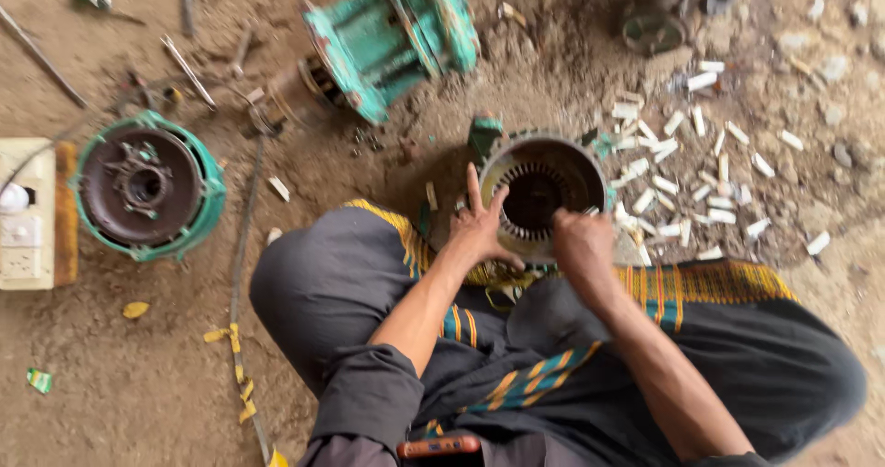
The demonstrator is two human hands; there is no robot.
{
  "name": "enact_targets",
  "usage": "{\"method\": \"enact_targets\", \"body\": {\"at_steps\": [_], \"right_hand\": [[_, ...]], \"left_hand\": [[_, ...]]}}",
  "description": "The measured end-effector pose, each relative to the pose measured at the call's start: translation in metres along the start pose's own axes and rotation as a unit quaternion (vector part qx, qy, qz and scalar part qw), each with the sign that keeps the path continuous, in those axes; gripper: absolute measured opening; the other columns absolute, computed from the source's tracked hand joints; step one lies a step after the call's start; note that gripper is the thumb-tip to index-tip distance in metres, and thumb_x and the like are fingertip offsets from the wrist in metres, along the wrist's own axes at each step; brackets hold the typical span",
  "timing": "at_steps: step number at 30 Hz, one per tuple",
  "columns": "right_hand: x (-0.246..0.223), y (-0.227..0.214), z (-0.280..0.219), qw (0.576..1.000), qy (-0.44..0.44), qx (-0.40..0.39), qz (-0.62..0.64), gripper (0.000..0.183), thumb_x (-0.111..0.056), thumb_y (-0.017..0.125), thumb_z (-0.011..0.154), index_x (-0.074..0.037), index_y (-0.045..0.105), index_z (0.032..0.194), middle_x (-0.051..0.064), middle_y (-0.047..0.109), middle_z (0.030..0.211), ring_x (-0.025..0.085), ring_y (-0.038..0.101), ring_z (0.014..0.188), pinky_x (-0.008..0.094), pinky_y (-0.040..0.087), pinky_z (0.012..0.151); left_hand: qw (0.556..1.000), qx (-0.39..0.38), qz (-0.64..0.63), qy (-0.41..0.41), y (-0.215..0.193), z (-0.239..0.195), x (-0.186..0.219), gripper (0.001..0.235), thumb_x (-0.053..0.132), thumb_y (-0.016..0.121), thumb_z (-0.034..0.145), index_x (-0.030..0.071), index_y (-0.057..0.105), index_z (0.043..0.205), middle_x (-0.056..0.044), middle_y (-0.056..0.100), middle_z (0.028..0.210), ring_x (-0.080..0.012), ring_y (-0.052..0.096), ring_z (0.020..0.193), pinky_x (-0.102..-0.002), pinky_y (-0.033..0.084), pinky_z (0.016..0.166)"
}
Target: The person sits on the ground and uses a screwdriver to scrape and clean the interior of a cylindrical motor stator. They hold the stator steady with one hand while working with the tool in the other, surrounded by scattered white debris and other motor parts.
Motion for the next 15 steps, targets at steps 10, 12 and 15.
{"method": "enact_targets", "body": {"at_steps": [10,12,15], "right_hand": [[0.048,-0.04,-0.015,0.969,0.121,-0.064,0.203,0.021,-0.019,0.062,0.1,-0.013,0.079,0.11,0.014,0.072,0.071,0.031,0.068,0.056,0.044,0.054,0.06],[0.036,-0.043,-0.015,0.975,0.102,-0.048,0.191,0.02,-0.019,0.064,0.097,-0.012,0.08,0.106,0.016,0.072,0.069,0.031,0.069,0.059,0.044,0.055,0.066],[0.025,-0.041,-0.016,0.982,0.075,-0.026,0.173,0.019,-0.02,0.066,0.095,-0.012,0.081,0.104,0.017,0.073,0.072,0.032,0.07,0.063,0.044,0.055,0.067]], "left_hand": [[1.0,0.001,0.015,-0.012,0.009,0.012,-0.004,0.16,0.062,0.105,0.03,0.033,0.018,0.16,-0.024,-0.038,0.154,-0.065,0.03,0.139,-0.066,0.039,0.107],[1.0,0.002,0.013,-0.011,0.008,0.009,-0.002,0.159,0.062,0.104,0.031,0.033,0.018,0.161,-0.023,-0.037,0.156,-0.0641,0.034,0.138,-0.066,0.04,0.107],[1.0,-0.008,-0.001,-0.018,0.008,0.006,-0.003,0.159,0.061,0.104,0.032,0.033,0.018,0.162,-0.023,-0.037,0.158,-0.0611,0.04,0.136,-0.066,0.042,0.107]]}}
Point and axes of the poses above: each hand's wrist, its own z-axis towards the middle knuckle, its own y-axis out of the palm, x = y × z, the point moved 7 cm from there along z, towards the middle knuckle
